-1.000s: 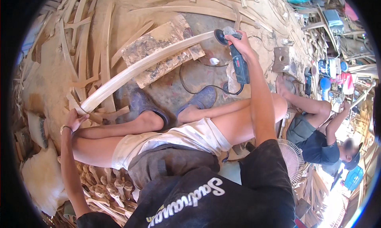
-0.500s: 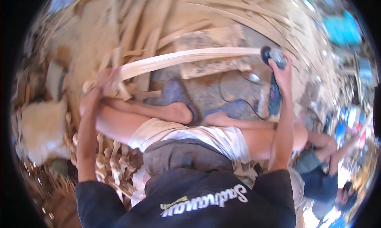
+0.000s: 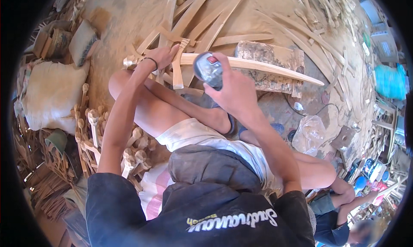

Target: The person uses an angle grinder to sand the blade and hilt of a wooden sword and applies glue from a bottle to join parts together.

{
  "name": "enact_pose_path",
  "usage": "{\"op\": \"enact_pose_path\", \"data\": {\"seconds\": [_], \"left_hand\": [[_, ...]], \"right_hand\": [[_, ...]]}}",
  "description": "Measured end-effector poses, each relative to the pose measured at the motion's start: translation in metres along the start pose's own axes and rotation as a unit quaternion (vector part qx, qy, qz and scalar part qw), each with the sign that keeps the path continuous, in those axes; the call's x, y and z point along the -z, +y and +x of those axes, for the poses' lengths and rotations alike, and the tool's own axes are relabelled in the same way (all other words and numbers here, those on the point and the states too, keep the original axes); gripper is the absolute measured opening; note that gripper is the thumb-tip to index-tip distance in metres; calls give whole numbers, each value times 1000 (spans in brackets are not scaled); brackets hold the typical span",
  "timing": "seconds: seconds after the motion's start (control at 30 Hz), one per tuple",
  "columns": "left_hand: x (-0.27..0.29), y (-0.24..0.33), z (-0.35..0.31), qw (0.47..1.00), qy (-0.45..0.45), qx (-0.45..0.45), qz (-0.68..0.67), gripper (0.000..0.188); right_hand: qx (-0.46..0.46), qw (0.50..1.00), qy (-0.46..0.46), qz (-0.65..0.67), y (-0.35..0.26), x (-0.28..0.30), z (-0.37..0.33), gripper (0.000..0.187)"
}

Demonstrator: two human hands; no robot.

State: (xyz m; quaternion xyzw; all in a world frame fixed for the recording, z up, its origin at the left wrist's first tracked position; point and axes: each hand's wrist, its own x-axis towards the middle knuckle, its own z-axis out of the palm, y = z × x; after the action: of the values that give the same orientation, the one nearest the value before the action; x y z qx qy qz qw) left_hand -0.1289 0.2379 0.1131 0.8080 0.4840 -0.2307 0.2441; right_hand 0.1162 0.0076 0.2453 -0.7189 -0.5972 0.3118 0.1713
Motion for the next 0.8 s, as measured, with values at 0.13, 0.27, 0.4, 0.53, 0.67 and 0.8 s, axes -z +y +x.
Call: {"op": "enact_pose_path", "data": {"seconds": [0.13, 0.27, 0.4, 0.53, 0.67, 0.8], "left_hand": [[-4, -2, 2, 1000, 28, 1, -2, 89], [1, 5, -3, 1000, 3, 8, -6, 87], [2, 4, -2, 1000, -4, 7, -5, 84], [-6, -1, 4, 1000, 2, -1, -11, 83], [-31, -42, 27, 993, 43, -72, 86, 44], [-22, -23, 23, 994, 9, -66, 88, 44]], "right_hand": [[27, 1000, -6, -1, -23, -9, 17, 72], [29, 999, -18, -6, -29, -17, 26, 72], [26, 999, -21, -18, -32, -18, 30, 72], [17, 999, -12, -32, -23, -22, 28, 73], [12, 999, -12, -27, -12, -14, 17, 74], [-30, 999, -7, -19, 19, -8, 4, 74]]}}
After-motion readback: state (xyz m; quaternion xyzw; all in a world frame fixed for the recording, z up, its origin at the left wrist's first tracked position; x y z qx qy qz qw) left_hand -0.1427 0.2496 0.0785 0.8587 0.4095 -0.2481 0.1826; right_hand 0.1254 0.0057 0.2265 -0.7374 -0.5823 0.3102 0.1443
